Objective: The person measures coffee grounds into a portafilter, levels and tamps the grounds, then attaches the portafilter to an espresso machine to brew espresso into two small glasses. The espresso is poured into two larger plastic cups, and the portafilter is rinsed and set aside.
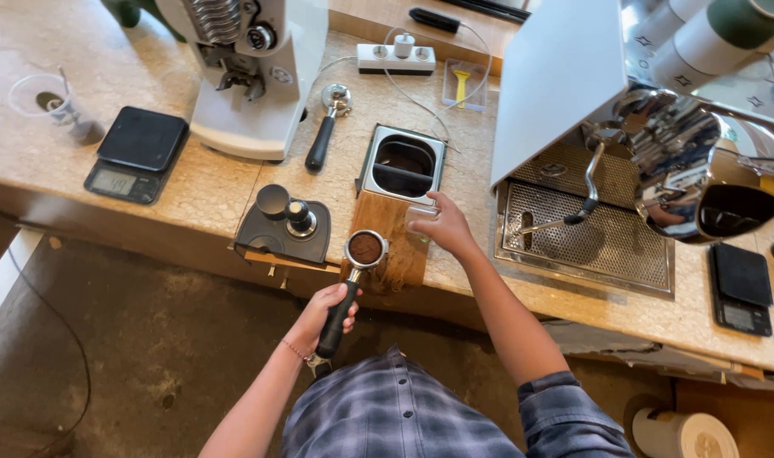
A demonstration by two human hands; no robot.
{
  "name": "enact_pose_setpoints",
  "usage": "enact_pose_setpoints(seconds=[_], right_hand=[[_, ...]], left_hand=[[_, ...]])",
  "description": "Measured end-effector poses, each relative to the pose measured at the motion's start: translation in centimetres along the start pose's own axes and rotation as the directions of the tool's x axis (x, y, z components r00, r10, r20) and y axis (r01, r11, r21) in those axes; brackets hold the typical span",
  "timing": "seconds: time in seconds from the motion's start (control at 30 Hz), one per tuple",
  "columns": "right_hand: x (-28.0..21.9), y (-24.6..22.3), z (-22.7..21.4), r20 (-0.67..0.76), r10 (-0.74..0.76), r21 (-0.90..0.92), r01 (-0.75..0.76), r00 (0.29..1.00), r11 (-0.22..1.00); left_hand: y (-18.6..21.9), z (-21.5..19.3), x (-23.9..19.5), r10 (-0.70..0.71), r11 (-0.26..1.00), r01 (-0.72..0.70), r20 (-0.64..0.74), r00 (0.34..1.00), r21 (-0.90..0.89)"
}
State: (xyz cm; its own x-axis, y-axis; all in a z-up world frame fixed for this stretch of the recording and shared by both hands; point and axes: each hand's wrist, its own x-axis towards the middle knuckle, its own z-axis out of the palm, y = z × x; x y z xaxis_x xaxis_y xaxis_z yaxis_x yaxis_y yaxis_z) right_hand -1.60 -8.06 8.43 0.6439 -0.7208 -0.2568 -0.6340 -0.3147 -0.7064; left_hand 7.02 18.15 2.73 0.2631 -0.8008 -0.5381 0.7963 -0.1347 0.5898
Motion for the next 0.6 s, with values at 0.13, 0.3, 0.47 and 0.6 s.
enact_pose_setpoints(seconds=[0.13,0.3,0.47,0.6], right_hand=[[1.5,0.4,4.5,0.098,-0.208,-0.58,0.226,0.973,0.783],[5.3,-2.7,7.0,0.132,-0.446,-0.644,0.419,0.885,0.641],[8.3,-8.9,9.9,0.151,-0.418,-0.621,0.415,0.896,0.665],[11.2,-10.2,12.9,0.128,-0.314,-0.68,0.314,0.941,0.663]], left_hand=[[-0.2,-2.6,-4.2,0.075,0.996,-0.081,-0.126,0.989,-0.043],[-0.3,-6.8,-6.2,0.168,0.979,-0.194,-0.276,0.946,-0.07],[1.8,-10.3,-6.4,0.18,0.976,-0.209,-0.3,0.937,-0.067],[3.8,-13.4,-5.6,0.133,0.986,-0.154,-0.257,0.957,-0.062]])
